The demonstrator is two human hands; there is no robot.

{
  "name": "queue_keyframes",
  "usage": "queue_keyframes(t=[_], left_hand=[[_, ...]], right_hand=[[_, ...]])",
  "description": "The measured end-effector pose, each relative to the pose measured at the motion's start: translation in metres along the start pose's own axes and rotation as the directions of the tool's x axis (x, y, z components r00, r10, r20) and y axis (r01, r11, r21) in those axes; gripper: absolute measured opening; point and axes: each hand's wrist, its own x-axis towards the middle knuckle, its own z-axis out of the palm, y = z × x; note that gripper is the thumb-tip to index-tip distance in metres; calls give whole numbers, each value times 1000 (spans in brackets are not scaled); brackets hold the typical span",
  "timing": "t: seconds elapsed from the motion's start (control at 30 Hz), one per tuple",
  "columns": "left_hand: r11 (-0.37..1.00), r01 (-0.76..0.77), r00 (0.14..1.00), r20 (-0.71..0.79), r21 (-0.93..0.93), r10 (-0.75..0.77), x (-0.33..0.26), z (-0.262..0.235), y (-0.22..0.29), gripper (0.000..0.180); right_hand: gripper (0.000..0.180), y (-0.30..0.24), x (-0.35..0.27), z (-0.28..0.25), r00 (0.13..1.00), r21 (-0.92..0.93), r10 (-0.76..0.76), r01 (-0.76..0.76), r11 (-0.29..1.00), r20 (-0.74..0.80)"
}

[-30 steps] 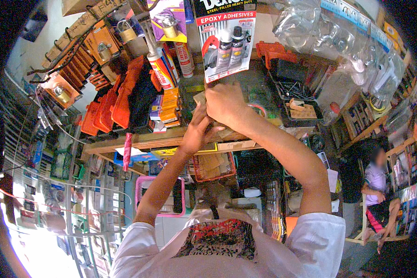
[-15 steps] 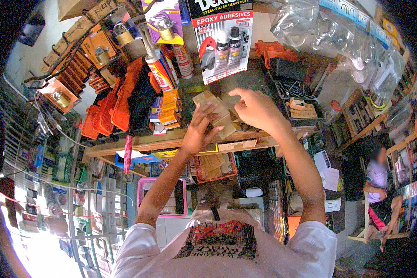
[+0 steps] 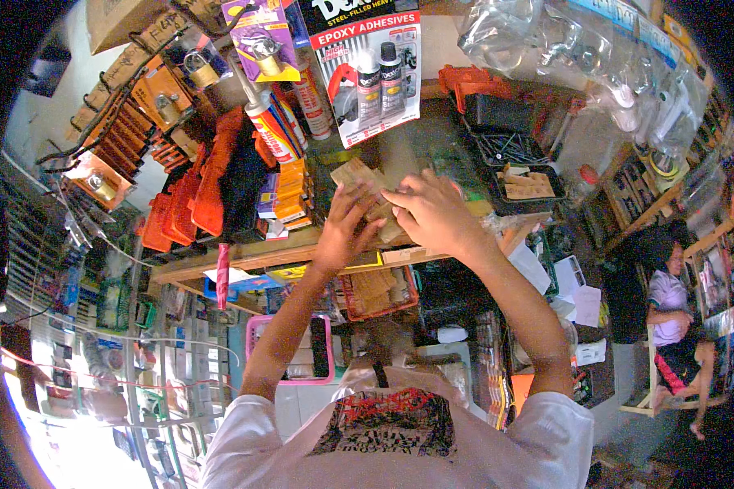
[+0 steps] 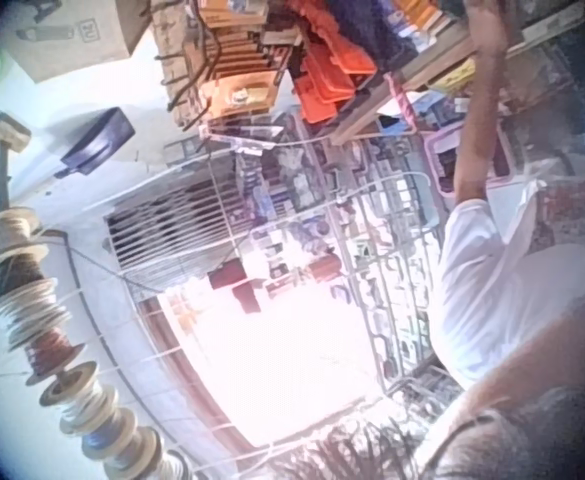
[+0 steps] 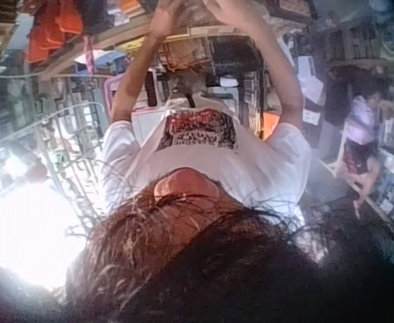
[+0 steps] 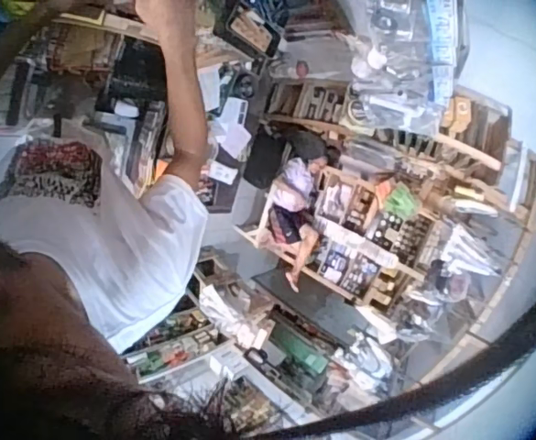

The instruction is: The person assembles a small cardboard box by hand, using a roll of clear adhesive tape and scissors to secure the folds.

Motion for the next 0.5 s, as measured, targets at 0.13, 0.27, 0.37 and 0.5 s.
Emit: queue_keyframes(t=[0.13,0.27,0.37,0.5], left_hand=[[1000,-7,1000,5,-6,7,-1,2,-2,47],[1000,-16,1000,3,15,16,-2,2,-3,47],[1000,-23,1000,-11,20,23,-1,2,-2,44],[1000,-9,1000,-16,-16,9,-2,3,-5,45]], right_hand=[[33,-1,-3,1,1000,-19,-10,10,1000,-25],[33,-3,-3,-1,999,-90,-33,31,995,-28],[35,1,-4,0,999,-75,-34,32,997,-19],[37,-4,-4,-2,1000,-18,8,-8,1000,-18]])
